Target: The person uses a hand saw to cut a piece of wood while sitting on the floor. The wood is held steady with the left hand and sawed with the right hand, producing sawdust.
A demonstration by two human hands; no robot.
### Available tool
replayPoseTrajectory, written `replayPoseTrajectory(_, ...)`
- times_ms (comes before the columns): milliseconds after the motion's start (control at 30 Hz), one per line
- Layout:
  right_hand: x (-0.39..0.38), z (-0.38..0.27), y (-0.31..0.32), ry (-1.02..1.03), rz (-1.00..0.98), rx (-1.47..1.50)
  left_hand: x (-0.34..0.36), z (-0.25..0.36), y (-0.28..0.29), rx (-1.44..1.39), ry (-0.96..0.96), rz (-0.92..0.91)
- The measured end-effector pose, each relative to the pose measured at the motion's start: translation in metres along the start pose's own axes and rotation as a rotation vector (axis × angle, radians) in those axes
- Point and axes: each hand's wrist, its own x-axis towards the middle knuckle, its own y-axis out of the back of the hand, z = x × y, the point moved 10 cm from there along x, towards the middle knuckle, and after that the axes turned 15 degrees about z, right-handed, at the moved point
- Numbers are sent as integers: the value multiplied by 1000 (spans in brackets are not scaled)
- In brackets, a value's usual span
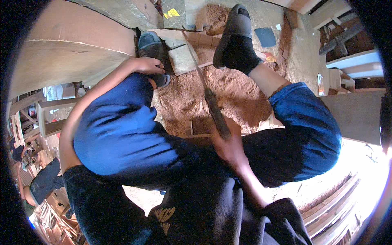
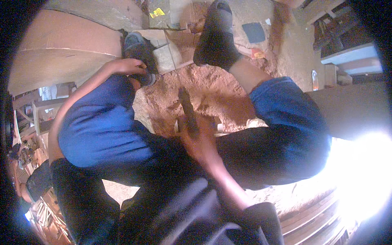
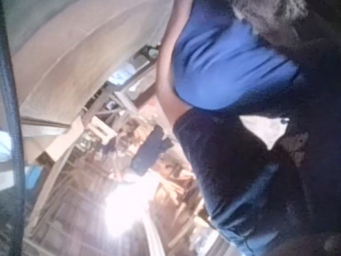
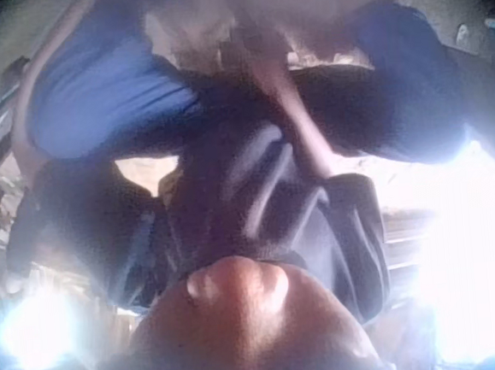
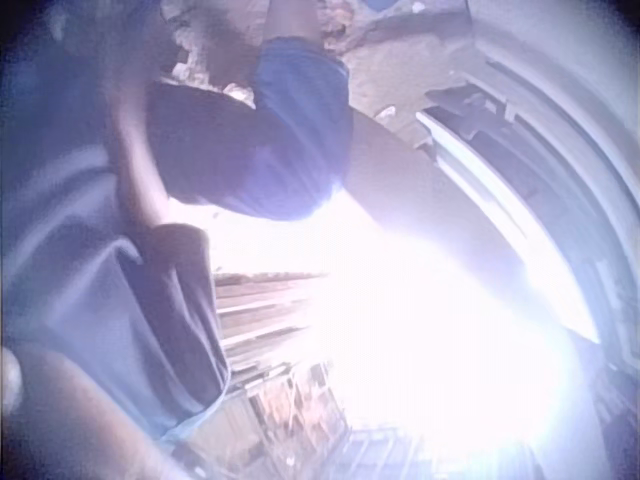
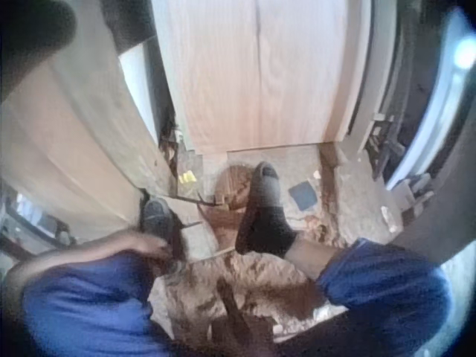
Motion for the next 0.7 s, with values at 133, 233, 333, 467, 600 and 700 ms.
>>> replayPoseTrajectory(133,47,32,-31,-73,108,11,4,20,19,-19,2,61)
replayPoseTrajectory(233,10,21,-5,-39,35,-18,-5,22,35,-29,-4,152)
replayPoseTrajectory(333,-19,21,15,163,189,3,9,6,16,56,-32,112)
replayPoseTrajectory(467,12,27,-18,-93,5,51,9,12,10,-23,2,38)
replayPoseTrajectory(600,31,33,-20,-194,97,82,2,16,34,-62,4,165)
replayPoseTrajectory(700,-1,15,5,250,180,10,-4,1,31,-25,9,172)
